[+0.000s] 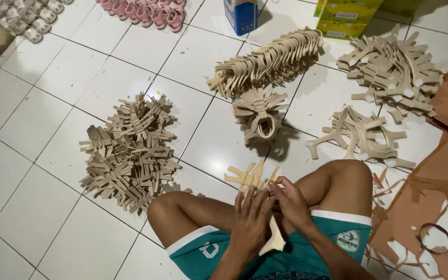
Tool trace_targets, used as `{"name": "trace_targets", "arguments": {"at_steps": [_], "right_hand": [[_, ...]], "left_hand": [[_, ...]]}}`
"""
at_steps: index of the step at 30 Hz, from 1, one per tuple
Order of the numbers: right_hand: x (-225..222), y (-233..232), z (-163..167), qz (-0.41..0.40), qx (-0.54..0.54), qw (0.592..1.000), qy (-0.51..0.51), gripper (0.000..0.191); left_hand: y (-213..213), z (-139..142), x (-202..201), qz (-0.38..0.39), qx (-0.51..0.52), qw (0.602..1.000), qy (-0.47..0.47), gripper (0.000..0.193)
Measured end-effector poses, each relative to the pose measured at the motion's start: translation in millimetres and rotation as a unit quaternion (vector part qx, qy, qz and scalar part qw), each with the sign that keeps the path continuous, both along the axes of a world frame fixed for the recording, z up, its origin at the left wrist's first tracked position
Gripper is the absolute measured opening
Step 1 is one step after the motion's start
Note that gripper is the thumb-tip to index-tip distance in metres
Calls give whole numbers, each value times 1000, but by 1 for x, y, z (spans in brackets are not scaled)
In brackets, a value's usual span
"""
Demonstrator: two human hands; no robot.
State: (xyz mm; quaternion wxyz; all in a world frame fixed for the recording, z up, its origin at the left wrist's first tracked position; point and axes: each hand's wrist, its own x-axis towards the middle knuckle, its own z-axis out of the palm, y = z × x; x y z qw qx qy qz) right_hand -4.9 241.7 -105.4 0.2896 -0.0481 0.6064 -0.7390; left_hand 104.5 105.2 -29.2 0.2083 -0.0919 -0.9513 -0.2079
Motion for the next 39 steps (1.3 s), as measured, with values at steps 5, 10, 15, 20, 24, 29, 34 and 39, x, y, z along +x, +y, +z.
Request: {"name": "trace_targets", "arguments": {"at_steps": [5,10,15,20,24,29,34,39], "right_hand": [[2,-6,25,12,-53,991,-118,24],[7,-13,29,-1,-58,990,-131,27],[13,-21,16,-35,-112,984,-133,24],[7,-17,7,-76,-54,994,-51,22],[-4,-14,3,-77,-31,996,-31,25],[-2,-6,11,-61,-186,959,-203,31],[13,-7,12,-28,-139,980,-142,31],[19,-12,3,-13,-31,999,-26,29]], "left_hand": [[-4,-10,-4,-11,84,996,5,32],[-8,-20,1,-26,129,991,-22,10],[-12,-5,6,-62,156,984,-54,27],[-5,13,16,-56,332,940,-49,28],[-7,11,20,28,596,778,-197,22],[-22,-12,-1,157,545,797,-207,31],[-24,-28,-5,173,596,751,-227,33],[-17,-30,-5,152,675,690,-213,33]]}}
